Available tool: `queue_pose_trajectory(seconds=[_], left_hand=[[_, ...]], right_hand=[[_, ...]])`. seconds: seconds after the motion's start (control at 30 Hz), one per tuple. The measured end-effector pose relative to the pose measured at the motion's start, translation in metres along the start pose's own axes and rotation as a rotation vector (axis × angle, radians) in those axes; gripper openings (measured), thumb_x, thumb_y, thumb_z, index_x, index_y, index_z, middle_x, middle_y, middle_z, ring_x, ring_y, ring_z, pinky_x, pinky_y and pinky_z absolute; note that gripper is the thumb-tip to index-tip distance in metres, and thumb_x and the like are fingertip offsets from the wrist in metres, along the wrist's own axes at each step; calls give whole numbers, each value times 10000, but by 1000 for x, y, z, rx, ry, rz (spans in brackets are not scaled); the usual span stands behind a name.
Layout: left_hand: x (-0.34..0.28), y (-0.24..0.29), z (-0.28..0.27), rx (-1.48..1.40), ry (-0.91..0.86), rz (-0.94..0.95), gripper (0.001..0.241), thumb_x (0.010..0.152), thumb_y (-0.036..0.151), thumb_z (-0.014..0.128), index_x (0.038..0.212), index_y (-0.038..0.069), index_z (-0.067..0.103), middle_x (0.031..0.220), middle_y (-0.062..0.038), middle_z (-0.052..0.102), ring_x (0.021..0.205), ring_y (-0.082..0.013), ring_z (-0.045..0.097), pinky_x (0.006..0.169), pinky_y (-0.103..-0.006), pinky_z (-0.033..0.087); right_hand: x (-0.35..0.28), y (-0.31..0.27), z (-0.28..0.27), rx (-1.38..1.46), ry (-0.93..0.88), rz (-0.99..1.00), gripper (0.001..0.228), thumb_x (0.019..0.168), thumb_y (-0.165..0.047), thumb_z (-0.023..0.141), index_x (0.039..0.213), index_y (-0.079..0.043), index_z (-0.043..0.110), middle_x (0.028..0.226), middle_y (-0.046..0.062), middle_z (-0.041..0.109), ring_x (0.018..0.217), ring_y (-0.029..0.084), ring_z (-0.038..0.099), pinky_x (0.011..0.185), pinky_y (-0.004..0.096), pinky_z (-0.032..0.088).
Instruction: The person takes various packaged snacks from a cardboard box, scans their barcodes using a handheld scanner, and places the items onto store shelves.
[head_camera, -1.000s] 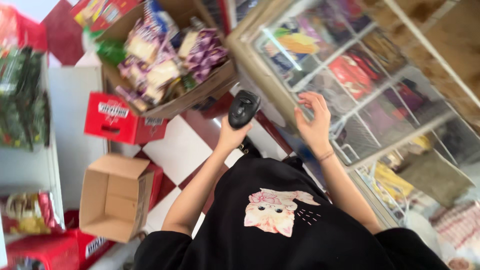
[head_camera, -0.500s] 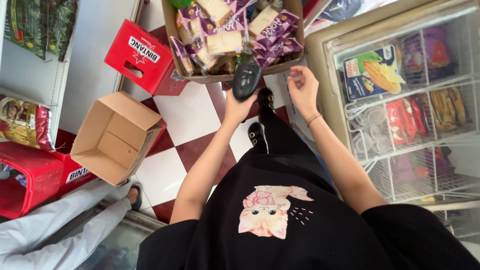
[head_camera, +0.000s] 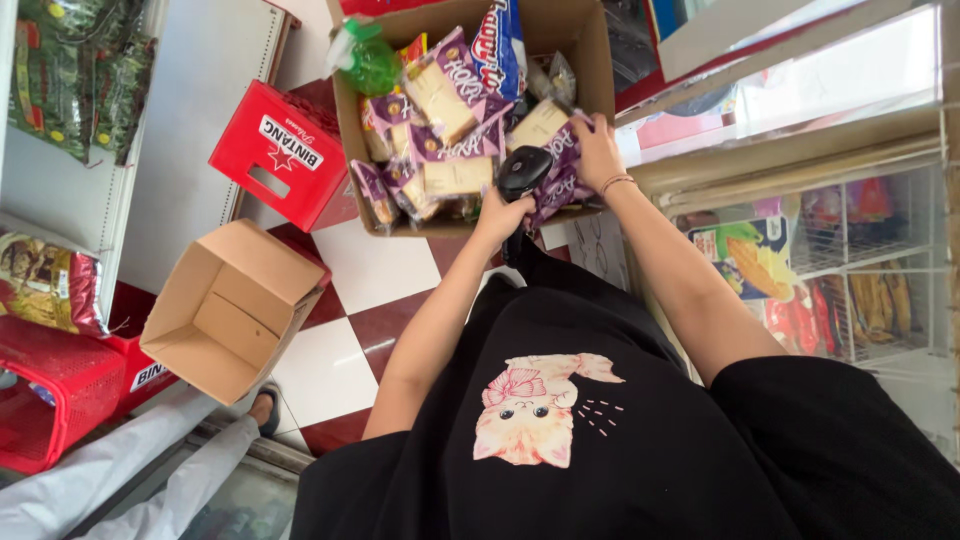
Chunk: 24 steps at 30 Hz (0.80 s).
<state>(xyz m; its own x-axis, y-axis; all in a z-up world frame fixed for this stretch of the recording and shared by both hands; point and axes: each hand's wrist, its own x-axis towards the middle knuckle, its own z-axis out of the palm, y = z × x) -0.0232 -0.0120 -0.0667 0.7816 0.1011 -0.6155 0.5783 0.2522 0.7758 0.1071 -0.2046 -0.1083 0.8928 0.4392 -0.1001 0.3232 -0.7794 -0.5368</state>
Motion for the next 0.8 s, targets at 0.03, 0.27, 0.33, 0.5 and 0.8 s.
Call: queue_pose_trajectory(seconds=[0.03, 0.27, 0.33, 0.5, 0.8], left_hand=[[6, 3, 2, -50, 22, -115, 244, 738, 45, 723, 965, -28, 672, 767, -100, 683, 544, -205, 635, 507, -340, 529], [24, 17, -10, -212, 0, -380, 406, 760, -3, 708, 1148, -49, 596, 930, -165, 603, 636, -299, 662, 548, -424, 597], [25, 18, -15, -322, -55, -360, 464, 744, -9, 635, 1206, 9, 594, 1091, -99, 682, 764, -260, 649, 587, -420, 619], [24, 25, -42, -475, -192, -333, 559, 776, -37, 596, 1332, 3, 564, 1251, -141, 674, 1027, -289, 664, 809, -421, 611], [-3, 100, -116, -438, -468, -192, 593, 791, -18, 608, 1383, -13, 577, 1338, -138, 649, 1241, -273, 630, 1023, -424, 541]], right_hand=[[6, 3, 2, 9, -73, 48, 784, 658, 135, 682, 1389, -114, 548, 1352, 283, 478, 1160, 511, 502, 988, 507, 466], [27, 12, -1, 39, -269, 114, 791, 661, 52, 808, 1398, -112, 571, 1137, 234, 618, 1098, 461, 585, 955, 478, 500], [24, 8, -11, 94, -220, 76, 696, 661, 56, 789, 1323, -85, 623, 1097, 225, 634, 1076, 450, 598, 943, 474, 505], [6, -26, -64, 249, -177, 95, 357, 804, 43, 700, 1141, -62, 748, 1003, 198, 653, 997, 395, 646, 897, 449, 535], [-29, -87, -131, 453, 197, 26, 127, 1016, -77, 653, 967, 29, 703, 898, 146, 660, 802, 239, 651, 725, 342, 503]])
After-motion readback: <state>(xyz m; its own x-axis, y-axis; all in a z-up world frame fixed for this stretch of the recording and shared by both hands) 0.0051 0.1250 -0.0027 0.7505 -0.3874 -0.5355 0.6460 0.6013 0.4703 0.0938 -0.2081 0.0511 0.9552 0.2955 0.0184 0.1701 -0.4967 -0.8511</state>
